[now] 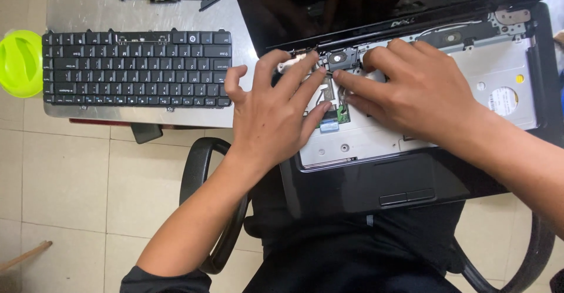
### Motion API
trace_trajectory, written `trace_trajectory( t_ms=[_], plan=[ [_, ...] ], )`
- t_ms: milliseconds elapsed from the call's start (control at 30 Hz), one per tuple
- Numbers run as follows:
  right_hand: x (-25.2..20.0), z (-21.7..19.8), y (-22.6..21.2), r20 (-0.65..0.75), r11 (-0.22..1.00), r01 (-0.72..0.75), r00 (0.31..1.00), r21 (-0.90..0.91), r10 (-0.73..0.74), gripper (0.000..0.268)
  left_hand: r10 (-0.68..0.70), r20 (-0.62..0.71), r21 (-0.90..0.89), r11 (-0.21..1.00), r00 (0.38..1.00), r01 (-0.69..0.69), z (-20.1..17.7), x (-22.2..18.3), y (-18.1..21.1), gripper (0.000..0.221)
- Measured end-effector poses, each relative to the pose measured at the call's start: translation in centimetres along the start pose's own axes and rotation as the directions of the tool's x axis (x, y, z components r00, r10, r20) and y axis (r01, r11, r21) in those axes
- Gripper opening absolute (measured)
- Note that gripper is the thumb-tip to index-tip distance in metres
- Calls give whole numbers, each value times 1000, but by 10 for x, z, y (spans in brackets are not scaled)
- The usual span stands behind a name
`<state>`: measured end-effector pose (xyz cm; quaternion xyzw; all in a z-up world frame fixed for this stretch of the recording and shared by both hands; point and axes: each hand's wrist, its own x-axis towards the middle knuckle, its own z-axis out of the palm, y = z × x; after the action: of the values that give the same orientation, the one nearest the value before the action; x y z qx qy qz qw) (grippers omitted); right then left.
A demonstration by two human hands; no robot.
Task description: Connecting internal ribbon cables and installing the keyboard on a laptop during a repair process.
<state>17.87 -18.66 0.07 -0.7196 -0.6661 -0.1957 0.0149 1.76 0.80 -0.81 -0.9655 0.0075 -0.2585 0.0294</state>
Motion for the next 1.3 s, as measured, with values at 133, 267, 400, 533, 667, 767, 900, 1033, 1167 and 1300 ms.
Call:
trace_trajectory(
  t_ms=[133, 267, 400, 533, 667, 767, 900, 1033, 1167, 1300],
  plan=[
    [0, 2, -4, -10, 998, -43, 999, 48, 44, 21, 11, 0, -32, 999, 1000, -11, -1, 2, 0, 33],
    [0, 1, -9, 0, 995, -75, 997, 67, 75, 29, 38, 25, -18, 999, 999, -37, 0, 1, 1, 33],
    [-6, -5, -7, 30, 995, -65, 998, 71, 63, 35, 72, 38, -25, 997, 997, -71, -3, 4, 2, 36],
    [-28, -14, -12, 125, 967, -176, 980, 185, 155, 48, 58, 30, -60, 997, 998, -57, -5, 9, 8, 45],
    [-48, -29, -16, 112, 947, -236, 970, 216, 216, 37, 191, -40, -134, 972, 981, -195, -11, 15, 14, 28],
    [-61, -37, -3, 91, 920, -267, 964, 286, 251, 38, 240, 83, -246, 945, 967, -214, -10, 18, 24, 49],
    [-84, -44, 18, 167, 875, -438, 897, 205, 410, 74, 292, 353, -318, 931, 889, -179, 2, 31, 44, 83],
    [-104, -46, 25, 301, 801, -538, 834, 261, 462, 73, 360, 434, -383, 904, 826, -193, 19, 46, 58, 94],
    [-116, -36, 28, 175, 853, -427, 904, 300, 391, 57, 391, 455, -369, 900, 800, -231, 26, 47, 61, 102],
    [-116, -36, 28, 196, 900, -391, 914, 191, 356, 55, 383, 462, -352, 907, 800, -231, 25, 47, 61, 101]
  ],
)
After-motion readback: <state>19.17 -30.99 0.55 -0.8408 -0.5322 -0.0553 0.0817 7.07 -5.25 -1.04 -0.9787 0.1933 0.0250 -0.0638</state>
